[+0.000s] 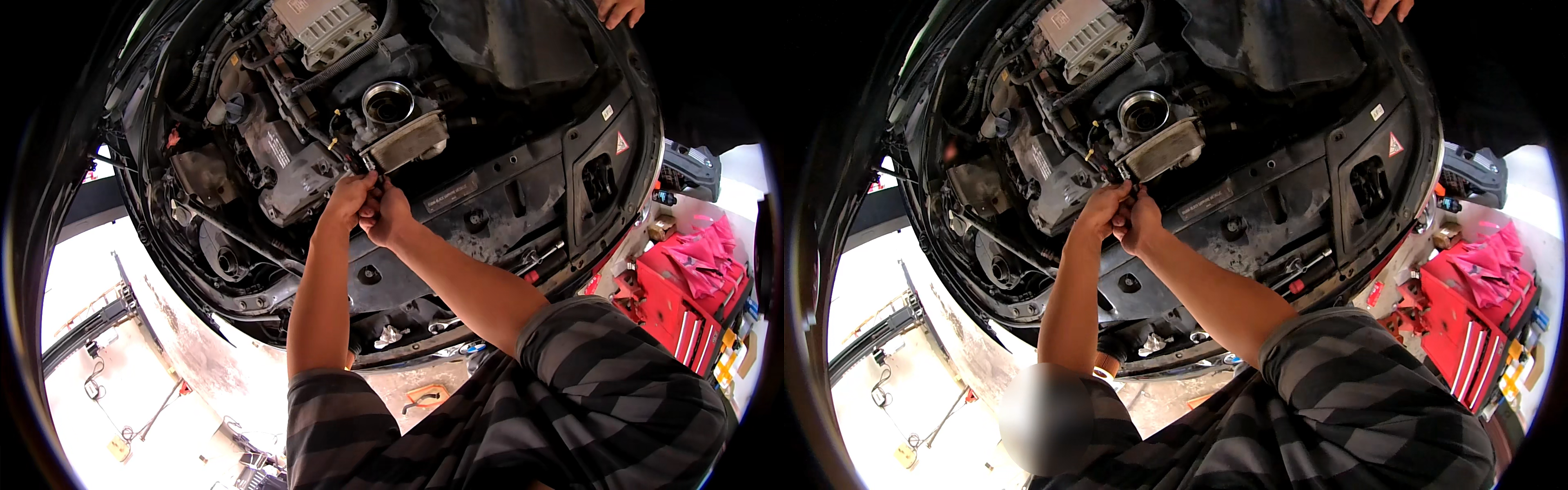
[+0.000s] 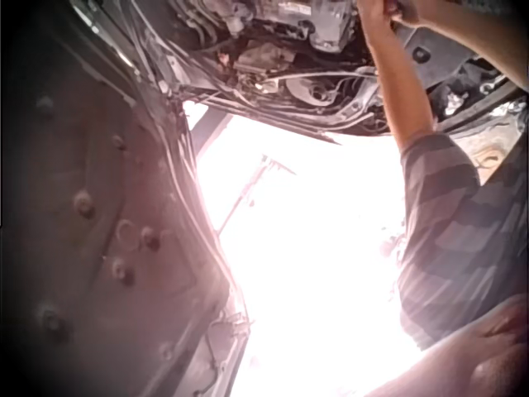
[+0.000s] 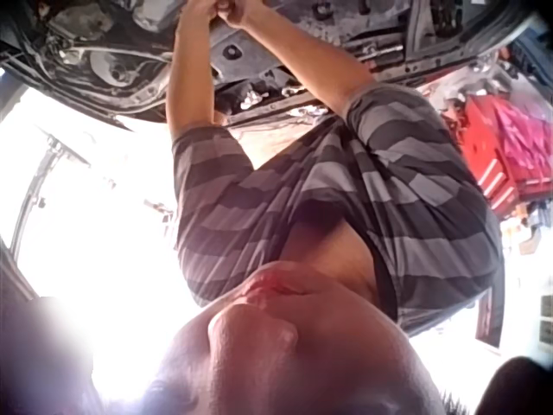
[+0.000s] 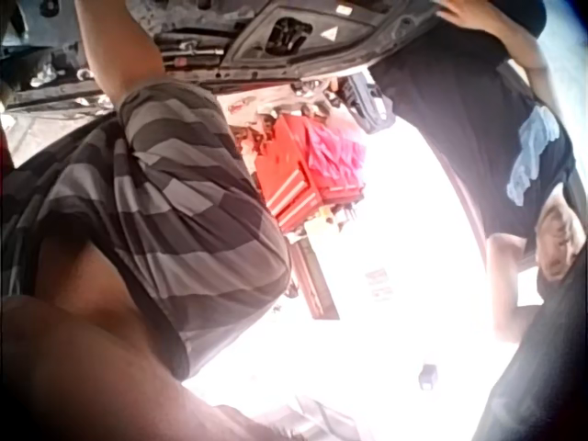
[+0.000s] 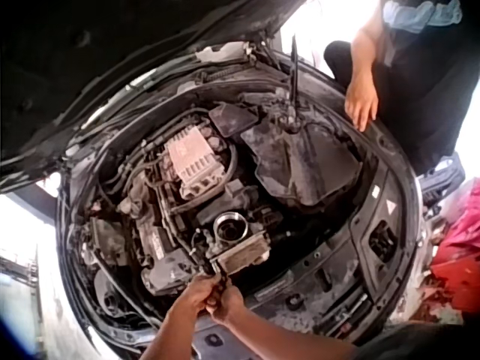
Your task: The person works on a car engine with the hood open, using a wrench to tighten bolts on a metal component near the intake. The person holds the component with one hand while turning the wrench with the other, then places the tool on the ground.
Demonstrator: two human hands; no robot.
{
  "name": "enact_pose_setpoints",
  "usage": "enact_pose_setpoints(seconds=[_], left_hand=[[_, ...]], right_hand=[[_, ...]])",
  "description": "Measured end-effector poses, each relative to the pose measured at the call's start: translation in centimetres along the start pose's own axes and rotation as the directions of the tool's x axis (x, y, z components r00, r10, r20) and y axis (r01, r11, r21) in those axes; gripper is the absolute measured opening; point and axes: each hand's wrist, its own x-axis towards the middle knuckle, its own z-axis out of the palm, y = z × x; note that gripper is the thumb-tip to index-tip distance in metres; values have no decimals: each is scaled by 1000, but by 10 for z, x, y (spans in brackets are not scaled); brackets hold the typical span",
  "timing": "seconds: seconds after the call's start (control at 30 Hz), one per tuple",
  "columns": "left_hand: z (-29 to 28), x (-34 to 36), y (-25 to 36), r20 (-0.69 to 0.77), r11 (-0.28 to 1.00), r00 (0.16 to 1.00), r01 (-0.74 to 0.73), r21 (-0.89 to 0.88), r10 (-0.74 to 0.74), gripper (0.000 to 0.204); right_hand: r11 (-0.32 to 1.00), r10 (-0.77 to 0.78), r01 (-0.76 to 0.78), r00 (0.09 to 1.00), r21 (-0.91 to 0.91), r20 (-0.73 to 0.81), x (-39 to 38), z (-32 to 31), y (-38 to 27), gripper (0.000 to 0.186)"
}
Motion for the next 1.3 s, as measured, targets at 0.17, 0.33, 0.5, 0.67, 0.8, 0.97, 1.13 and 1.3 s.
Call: enact_pose_setpoints(seconds=[0.17, 0.33, 0.5, 0.67, 0.8, 0.97, 1.13, 1.3], left_hand=[[2, -8, -3, -45, 998, 997, -67, -9, 67, 30], [12, -2, -4, -132, 991, 985, -116, -63, 107, 31], [13, -9, -4, -216, 985, 969, -140, -97, 116, 31], [24, -20, 17, -300, 997, 954, -19, -73, -4, 34], [18, -10, 1, -356, 990, 931, -117, -81, 81, 35], [26, -18, 7, -338, 989, 936, -129, -73, 97, 36], [25, -24, 18, -300, 997, 954, -11, -75, -12, 36], [21, -9, 5, -381, 991, 917, -131, -8, 118, 35]], right_hand=[[994, -60, 37, 974, -107, -218, -7, 14, 2, 41], [859, -434, 361, 889, -362, -145, 12, 2, 11, 38], [898, -339, 247, 916, -364, -215, -1, 15, 7, 35], [993, 72, -85, 985, 79, 159, 2, -1, -12, 37], [986, -120, 104, 985, -133, -124, -7, 15, 1, 36], [932, -276, 222, 947, -286, -165, -5, 12, 3, 39], [988, 49, -58, 997, 145, 67, 6, -6, -6, 33], [960, -257, 224, 944, -170, -207, -5, 29, 8, 37]])
